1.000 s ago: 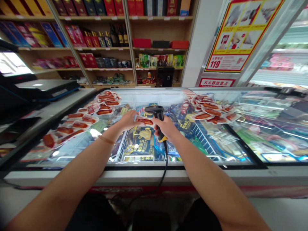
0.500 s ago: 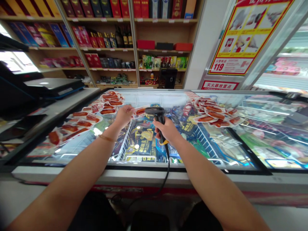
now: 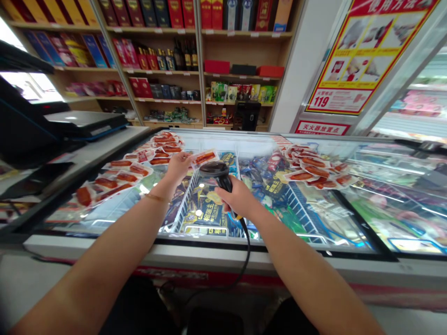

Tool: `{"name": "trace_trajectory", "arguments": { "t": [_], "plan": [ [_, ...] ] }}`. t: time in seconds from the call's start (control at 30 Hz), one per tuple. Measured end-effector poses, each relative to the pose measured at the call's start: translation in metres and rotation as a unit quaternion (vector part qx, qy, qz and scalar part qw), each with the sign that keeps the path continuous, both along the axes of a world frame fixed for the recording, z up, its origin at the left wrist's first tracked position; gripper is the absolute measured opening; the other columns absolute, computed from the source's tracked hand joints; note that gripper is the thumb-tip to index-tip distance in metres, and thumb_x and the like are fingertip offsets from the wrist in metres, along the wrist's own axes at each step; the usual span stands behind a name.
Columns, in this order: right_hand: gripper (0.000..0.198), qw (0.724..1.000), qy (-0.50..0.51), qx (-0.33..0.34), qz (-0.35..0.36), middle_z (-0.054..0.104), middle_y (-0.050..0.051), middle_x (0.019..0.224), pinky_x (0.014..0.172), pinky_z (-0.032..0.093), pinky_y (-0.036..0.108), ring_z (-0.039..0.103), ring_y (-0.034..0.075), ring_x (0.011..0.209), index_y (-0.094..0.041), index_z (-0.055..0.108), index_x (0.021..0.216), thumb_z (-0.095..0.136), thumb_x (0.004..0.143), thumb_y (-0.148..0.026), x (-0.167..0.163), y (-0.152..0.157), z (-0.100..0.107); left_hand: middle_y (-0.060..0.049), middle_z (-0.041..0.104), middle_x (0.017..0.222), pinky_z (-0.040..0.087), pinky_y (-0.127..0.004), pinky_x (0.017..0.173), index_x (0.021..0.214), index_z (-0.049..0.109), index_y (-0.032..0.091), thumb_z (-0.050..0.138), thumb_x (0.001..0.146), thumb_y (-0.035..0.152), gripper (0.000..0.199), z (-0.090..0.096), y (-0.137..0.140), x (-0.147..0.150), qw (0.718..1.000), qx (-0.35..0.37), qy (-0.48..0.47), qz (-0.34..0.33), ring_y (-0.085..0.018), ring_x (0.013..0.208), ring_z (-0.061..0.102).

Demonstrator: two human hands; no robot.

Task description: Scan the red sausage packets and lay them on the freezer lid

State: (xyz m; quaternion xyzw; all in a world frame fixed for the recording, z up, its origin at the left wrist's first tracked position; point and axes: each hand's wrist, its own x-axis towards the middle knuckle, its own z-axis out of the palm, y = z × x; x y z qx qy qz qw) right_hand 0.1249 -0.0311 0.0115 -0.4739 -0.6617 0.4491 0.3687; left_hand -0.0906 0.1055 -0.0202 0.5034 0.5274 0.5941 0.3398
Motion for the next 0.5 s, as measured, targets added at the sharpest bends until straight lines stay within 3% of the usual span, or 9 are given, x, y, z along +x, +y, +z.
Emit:
{"name": "trace_trajectory", "arguments": {
  "t": [0.5],
  "plan": [
    [0.026,1.0,0.021,-0.007,0.0,0.053,-0.007,0.057,0.04,0.048,0.023,0.054,0.011,0.039,-0.02,0.049,0.092,0.063,0.079,-0.037,0.0007,0.001,-0.0016,0.0,0.062,0.067,0.057,-0.031,0.066,0.076,0.057,0.016,0.061,0.076,0.024,0.009,0.0028,-0.0043,0.0022,1.0,-0.016,0.023,0.004,-0.015,0.066,0.065]
  ]
}}
